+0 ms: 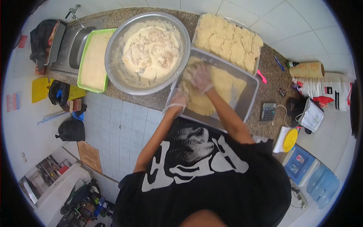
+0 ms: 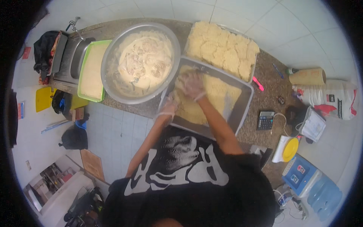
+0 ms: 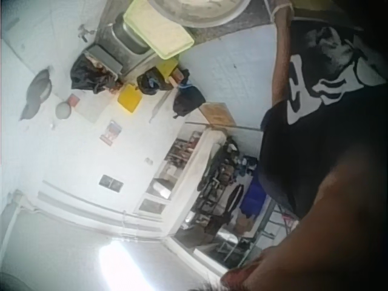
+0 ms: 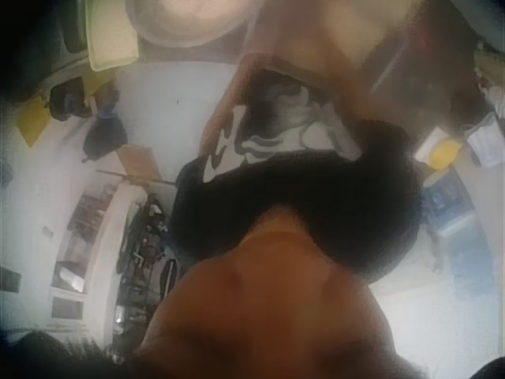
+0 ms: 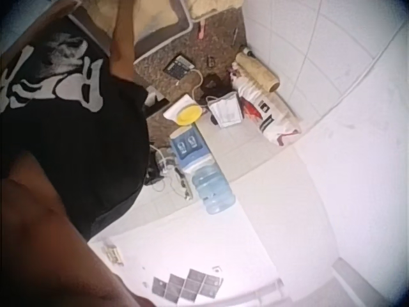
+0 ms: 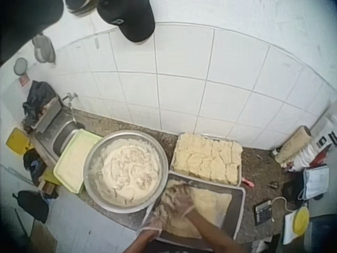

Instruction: Breading pieces of meat and placing them in a tray.

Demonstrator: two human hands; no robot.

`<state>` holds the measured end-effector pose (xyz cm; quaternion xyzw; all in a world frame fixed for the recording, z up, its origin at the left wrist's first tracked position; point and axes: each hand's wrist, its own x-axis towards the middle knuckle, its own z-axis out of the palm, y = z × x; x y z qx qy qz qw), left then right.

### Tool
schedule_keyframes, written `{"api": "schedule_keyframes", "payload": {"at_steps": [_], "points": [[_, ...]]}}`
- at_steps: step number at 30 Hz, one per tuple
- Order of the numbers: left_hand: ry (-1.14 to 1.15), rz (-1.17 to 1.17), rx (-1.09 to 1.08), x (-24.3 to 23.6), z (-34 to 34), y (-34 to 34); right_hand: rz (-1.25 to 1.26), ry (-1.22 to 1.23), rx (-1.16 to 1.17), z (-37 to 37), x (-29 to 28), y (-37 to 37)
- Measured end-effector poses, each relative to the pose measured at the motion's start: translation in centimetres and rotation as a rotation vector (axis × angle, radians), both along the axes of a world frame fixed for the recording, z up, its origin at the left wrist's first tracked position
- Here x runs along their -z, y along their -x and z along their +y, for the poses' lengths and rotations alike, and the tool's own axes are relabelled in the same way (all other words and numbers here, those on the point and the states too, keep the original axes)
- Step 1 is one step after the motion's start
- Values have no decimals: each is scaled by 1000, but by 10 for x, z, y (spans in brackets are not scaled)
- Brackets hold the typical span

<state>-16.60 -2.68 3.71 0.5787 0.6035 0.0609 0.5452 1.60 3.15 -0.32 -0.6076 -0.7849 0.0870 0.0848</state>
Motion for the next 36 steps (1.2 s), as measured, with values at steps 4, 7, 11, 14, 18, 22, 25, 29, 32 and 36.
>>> {"api": "schedule_keyframes", "payload": {"at_steps": [4, 7, 11, 14, 18, 22, 25, 29, 32, 36], "points": [[30, 73, -52, -2, 9, 10, 118, -6, -178, 6, -13, -18], [28, -27, -41, -9, 15, -6, -362, -196, -375, 18, 49, -67], [-54, -165, -121, -3, 0, 20, -49, 502, 11, 20, -87, -34], [-14, -111, -47, -44, 6, -1, -221, 547, -83, 11, -57, -56], [-140, -47, 116, -35, 3, 10, 102, 262, -147, -24, -38, -67], [-292, -38, 214, -20, 1, 13, 703, 229, -6, -63, -38, -69], [68, -139, -112, -59, 3, -8, 1348, 298, 214, -69, -27, -95], [119, -174, -159, -23, 1, 6, 1055, 115, 287, -44, -147, -155], [48, -289, -193, -3, 0, 13, 1221, 116, 350, -28, -164, -214], [-136, -48, -113, -13, 1, -1, -253, -8, 110, 10, -125, -260]]}}
